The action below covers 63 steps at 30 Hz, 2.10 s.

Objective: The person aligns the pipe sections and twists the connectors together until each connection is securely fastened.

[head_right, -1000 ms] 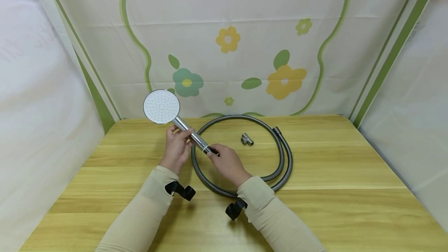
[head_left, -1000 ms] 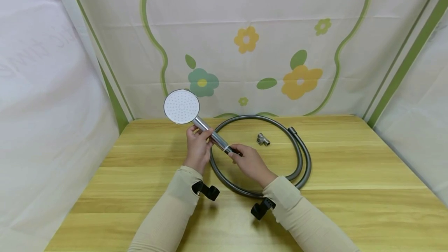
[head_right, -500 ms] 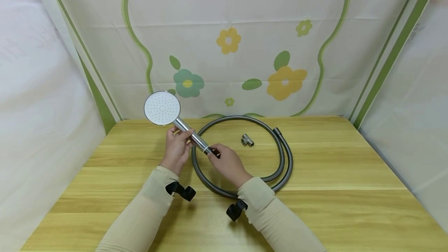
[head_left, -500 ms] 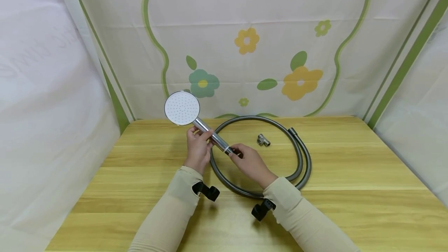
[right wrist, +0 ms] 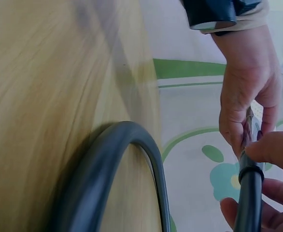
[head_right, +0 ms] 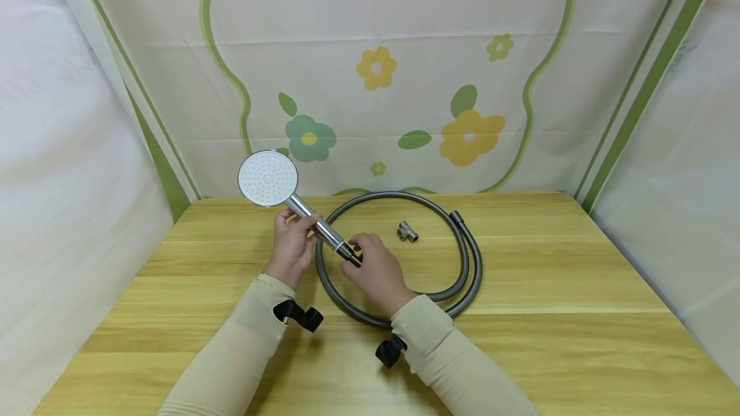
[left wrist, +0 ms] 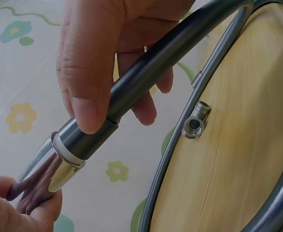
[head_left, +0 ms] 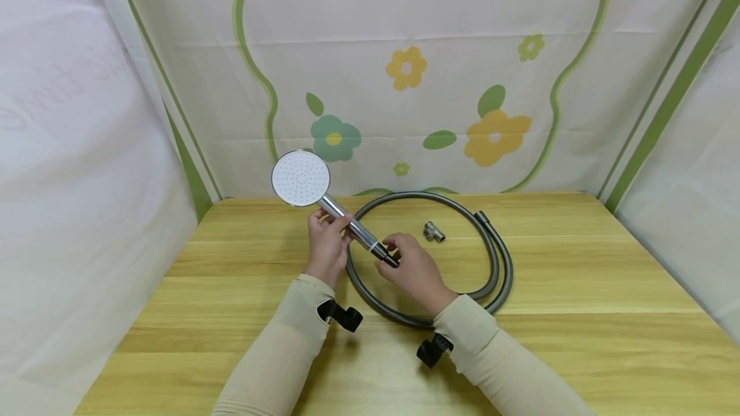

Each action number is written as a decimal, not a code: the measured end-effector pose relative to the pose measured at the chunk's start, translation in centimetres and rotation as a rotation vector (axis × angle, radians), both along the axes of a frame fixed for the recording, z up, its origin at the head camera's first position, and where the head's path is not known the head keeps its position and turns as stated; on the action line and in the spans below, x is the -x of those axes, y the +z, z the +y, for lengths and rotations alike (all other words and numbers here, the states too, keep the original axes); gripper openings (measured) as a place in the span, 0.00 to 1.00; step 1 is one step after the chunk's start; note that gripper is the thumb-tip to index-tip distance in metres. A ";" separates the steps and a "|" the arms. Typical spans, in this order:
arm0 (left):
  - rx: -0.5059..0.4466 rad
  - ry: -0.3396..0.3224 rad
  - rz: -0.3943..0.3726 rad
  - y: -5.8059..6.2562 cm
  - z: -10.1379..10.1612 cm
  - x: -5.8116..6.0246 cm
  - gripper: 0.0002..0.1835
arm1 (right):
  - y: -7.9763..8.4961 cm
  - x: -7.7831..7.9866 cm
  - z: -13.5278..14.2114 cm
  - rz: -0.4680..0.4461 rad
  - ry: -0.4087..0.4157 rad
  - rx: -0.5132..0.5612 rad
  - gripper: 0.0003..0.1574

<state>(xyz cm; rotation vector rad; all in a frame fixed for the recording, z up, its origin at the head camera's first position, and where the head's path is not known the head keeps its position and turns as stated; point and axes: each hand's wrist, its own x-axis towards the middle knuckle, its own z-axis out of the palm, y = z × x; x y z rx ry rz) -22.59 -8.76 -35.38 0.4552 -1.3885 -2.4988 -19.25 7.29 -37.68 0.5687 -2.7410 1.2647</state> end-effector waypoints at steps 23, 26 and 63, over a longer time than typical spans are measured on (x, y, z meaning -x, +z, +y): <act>0.007 -0.018 0.004 0.2 0.0 -0.2 0.27 | -0.5 -0.3 -0.7 0.080 -0.050 -0.064 0.17; 0.001 -0.013 0.004 0.2 0.0 -0.2 0.27 | -0.4 -0.3 -0.7 0.096 -0.050 -0.058 0.17; -0.023 -0.041 0.002 0.2 -0.1 -0.1 0.27 | 0.0 0.1 -0.3 -0.020 0.017 0.072 0.16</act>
